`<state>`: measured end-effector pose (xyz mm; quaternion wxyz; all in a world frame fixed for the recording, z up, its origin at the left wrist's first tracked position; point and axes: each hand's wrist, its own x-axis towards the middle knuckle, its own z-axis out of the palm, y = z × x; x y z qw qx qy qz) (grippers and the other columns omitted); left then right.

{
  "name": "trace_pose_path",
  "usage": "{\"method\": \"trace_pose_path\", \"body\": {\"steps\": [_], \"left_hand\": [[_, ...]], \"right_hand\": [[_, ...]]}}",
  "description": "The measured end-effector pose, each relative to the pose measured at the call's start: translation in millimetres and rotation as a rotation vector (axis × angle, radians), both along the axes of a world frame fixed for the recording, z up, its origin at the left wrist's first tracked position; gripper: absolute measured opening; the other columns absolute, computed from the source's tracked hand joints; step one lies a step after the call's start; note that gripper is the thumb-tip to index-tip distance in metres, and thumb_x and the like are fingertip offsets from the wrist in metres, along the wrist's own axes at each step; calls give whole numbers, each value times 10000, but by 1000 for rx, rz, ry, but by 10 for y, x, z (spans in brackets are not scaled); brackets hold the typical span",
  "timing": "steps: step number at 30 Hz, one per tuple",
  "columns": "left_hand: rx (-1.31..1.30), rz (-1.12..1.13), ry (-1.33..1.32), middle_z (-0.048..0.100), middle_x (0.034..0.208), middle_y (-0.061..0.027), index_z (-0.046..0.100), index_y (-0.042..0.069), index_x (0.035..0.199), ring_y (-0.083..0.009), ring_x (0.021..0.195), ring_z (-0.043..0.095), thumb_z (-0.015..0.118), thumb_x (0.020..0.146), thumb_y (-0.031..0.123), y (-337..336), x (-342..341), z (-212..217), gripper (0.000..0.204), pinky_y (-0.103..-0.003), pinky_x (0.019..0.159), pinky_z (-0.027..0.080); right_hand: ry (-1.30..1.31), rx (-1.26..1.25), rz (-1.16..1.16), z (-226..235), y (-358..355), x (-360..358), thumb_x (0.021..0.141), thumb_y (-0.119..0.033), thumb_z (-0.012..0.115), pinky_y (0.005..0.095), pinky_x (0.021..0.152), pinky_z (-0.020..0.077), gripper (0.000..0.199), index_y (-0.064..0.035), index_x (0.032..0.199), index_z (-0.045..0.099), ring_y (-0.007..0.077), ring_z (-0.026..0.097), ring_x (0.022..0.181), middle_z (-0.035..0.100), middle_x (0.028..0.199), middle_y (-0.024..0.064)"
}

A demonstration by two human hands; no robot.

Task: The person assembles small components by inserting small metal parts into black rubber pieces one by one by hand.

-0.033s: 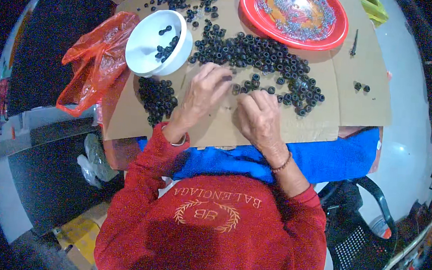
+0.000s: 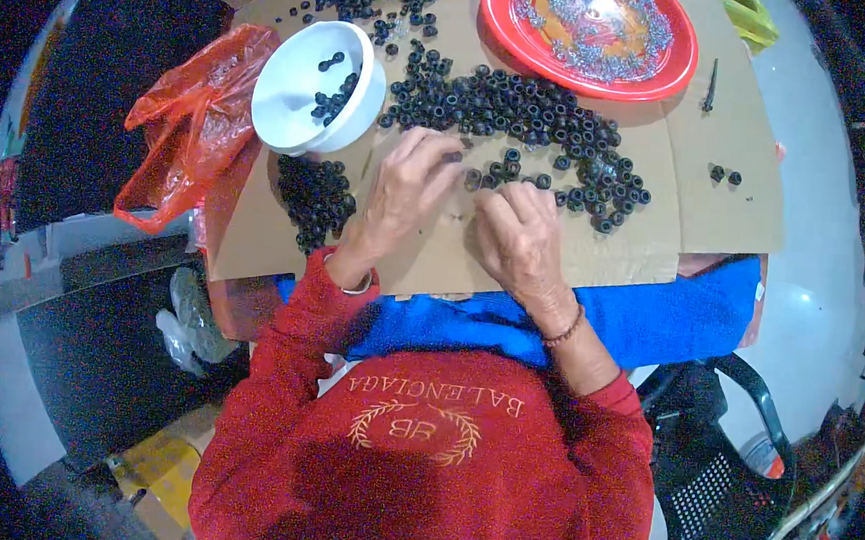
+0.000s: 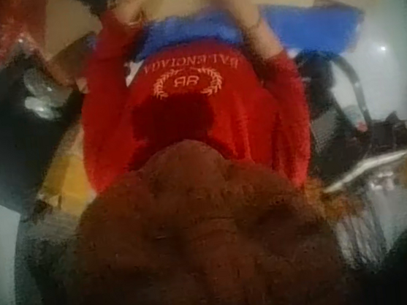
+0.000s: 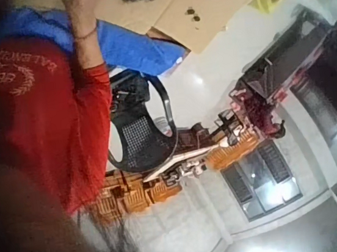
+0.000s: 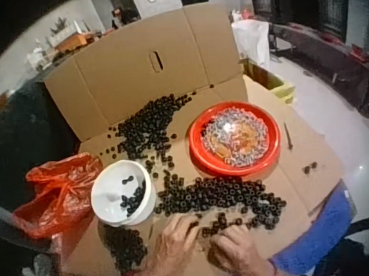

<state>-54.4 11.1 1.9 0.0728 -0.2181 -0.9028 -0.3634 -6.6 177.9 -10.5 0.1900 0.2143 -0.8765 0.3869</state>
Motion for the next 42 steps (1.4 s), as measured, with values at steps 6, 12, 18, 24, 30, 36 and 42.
{"method": "trace_pose_path", "body": {"steps": [6,12,18,24,30,36,42], "left_hand": [[1046,47,-780,637,950,-81,601,38,999,-111,746,612,571,826,-18,-99,189,115,185,-220,594,495],[1502,-140,-1071,626,1040,-154,590,52,1078,-149,805,635,565,840,6,-248,300,32,244,-195,622,518],[1702,-207,-1184,587,1057,-143,589,59,1092,-161,862,585,574,848,16,-268,359,-97,249,-213,652,496],[1734,-229,-1202,583,1060,-131,592,52,1075,-155,872,582,580,847,24,-258,404,-102,229,-209,654,494],[1686,-257,-1116,609,1012,-111,592,49,1071,-147,827,604,605,837,39,-243,438,-140,235,-205,651,493],[1665,-185,-1132,624,996,-117,592,43,1071,-154,830,626,597,844,31,-238,464,-147,228,-216,624,497],[1604,-119,-1108,640,900,-101,600,16,1013,-161,794,634,589,842,2,-198,491,-117,172,-232,608,503]], "right_hand": [[40,-94,14,2,19,1,704,38,606,349,625,408,149,-23,832,559,263,528,702,542,767,103],[7,-161,58,7,24,-18,689,71,601,336,591,437,173,-5,839,560,267,544,669,551,753,115],[-4,-155,67,35,25,-11,699,75,600,326,600,449,156,8,836,567,266,558,693,561,767,120],[-19,-142,87,30,34,6,703,86,600,310,598,449,165,6,844,571,247,559,698,568,783,118],[-77,-222,72,17,26,8,733,81,603,291,602,446,144,0,849,576,223,564,688,582,788,112],[-146,-265,101,173,18,45,734,83,605,287,626,443,133,2,836,582,206,563,714,590,790,102],[-275,-402,103,381,-87,114,736,75,617,277,696,430,119,2,826,586,176,556,753,600,805,76]]}}
